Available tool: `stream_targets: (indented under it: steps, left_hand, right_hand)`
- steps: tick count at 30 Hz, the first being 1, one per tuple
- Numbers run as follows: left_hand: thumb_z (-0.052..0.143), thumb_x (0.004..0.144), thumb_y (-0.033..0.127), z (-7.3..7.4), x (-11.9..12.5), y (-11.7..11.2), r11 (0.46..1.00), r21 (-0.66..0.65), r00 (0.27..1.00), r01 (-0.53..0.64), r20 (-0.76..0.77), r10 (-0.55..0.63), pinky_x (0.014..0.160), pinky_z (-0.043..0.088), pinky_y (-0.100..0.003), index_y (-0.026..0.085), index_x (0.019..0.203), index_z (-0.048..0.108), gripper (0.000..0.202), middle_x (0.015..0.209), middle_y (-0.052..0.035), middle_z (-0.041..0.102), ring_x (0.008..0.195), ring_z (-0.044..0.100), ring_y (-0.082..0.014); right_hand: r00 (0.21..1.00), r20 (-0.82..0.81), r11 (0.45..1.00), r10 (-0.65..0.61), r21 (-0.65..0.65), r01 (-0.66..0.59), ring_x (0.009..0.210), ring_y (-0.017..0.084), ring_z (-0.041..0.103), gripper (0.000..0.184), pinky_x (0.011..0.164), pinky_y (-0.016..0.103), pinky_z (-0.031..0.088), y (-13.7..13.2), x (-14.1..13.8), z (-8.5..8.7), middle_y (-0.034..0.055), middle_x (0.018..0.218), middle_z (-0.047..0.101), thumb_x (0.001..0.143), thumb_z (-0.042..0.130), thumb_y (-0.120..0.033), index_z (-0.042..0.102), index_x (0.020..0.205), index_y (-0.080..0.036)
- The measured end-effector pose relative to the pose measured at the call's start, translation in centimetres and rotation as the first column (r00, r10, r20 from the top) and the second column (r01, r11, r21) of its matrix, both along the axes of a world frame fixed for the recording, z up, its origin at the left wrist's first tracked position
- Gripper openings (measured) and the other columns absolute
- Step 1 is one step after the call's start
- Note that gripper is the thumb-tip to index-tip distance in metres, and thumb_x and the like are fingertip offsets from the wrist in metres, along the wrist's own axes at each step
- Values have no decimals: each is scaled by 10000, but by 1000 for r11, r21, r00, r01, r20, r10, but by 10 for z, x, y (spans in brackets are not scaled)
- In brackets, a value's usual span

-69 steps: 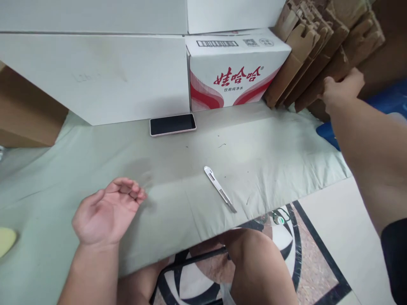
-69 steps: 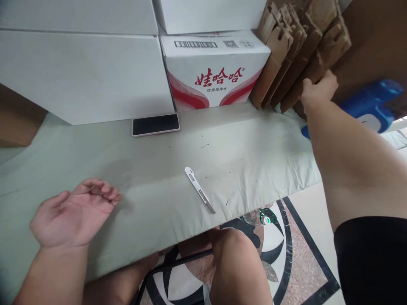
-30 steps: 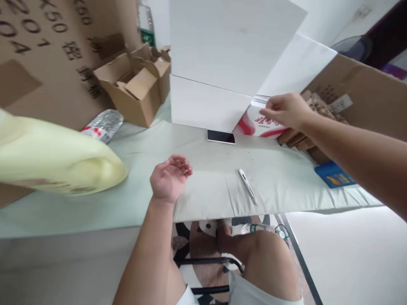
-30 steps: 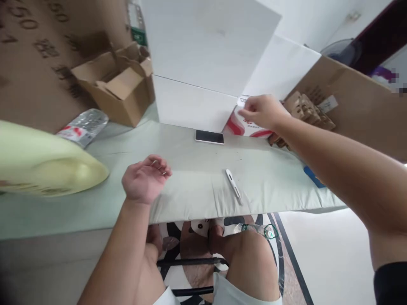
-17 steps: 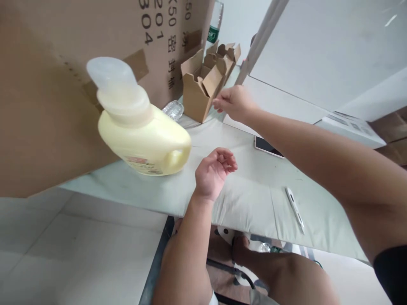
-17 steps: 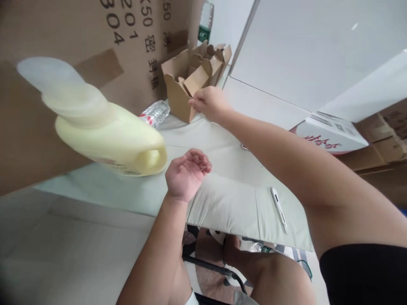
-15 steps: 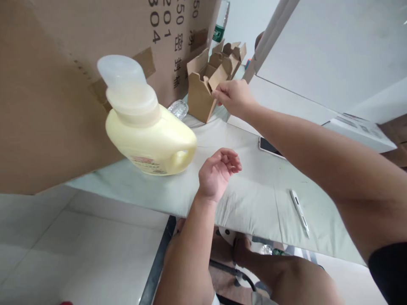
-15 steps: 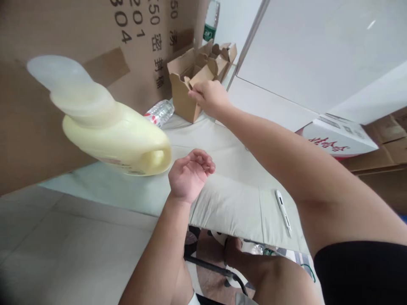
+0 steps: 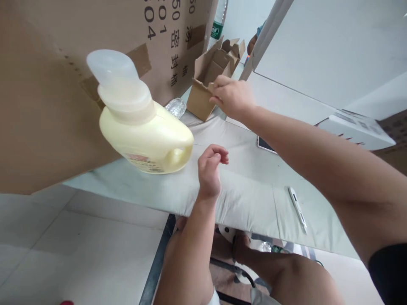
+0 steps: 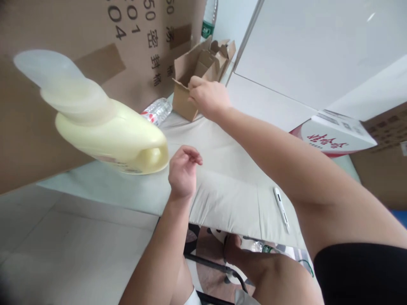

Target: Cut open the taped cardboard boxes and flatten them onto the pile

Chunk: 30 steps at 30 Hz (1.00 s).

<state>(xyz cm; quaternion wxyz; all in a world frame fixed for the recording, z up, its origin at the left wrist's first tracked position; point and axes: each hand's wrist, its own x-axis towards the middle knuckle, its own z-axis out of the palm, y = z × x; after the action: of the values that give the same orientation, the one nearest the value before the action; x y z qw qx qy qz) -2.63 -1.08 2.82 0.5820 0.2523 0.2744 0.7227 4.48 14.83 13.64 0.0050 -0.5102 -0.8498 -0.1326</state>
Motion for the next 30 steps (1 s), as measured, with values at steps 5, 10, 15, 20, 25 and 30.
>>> stream_targets:
  steps: [5,10,15,20,25,30]
  left_hand:
    - [636,721,374,1,7,1,998,10,998,-58,-18,58,574,425,-255,188,659,672,200,618,-6,557,581,533,-121]
    - [621,746,381,2,20,-2,1000,-6,1000,-16,-9,15,572,418,-255,191,662,657,210,619,-7,549,579,522,-120]
    - [628,748,407,0,21,0,999,-22,997,24,-68,-26,599,423,-282,194,658,640,232,629,-7,540,586,512,-128]
    - [621,716,411,-3,13,7,998,-57,997,23,-66,-26,609,406,-293,199,657,660,224,637,-11,552,595,500,-133]
    - [604,733,402,-5,10,12,998,-66,997,24,-67,-28,632,407,-302,202,663,657,218,643,-13,561,607,502,-140]
    - [590,786,369,-9,12,12,1000,-25,995,14,-102,-16,649,408,-311,205,692,680,210,655,-17,580,625,518,-151]
  right_hand:
    - [1000,-4,997,-30,-71,29,960,224,652,390,746,344,416,-36,48,-3,85,1337,679,1059,419,-366,767,1062,-190]
    - [996,-62,994,-60,-97,53,907,255,648,442,731,361,418,-29,67,-9,126,1119,736,1052,408,-420,753,911,-183]
    - [977,-194,974,87,-189,-124,974,222,657,235,747,327,431,-14,41,-13,46,1198,729,986,510,-266,711,1107,-260]
    - [972,-223,981,69,-160,-107,978,247,672,265,814,363,479,3,9,-9,44,1079,754,1007,472,-263,707,1129,-254]
    - [962,-243,990,126,-27,-137,1483,346,411,353,1144,509,395,23,-8,-9,60,1651,445,950,462,-135,713,1186,-213]
    - [984,-166,996,60,-53,-70,1473,362,436,245,1218,623,263,36,-1,-24,86,1324,718,871,539,-101,740,961,-209]
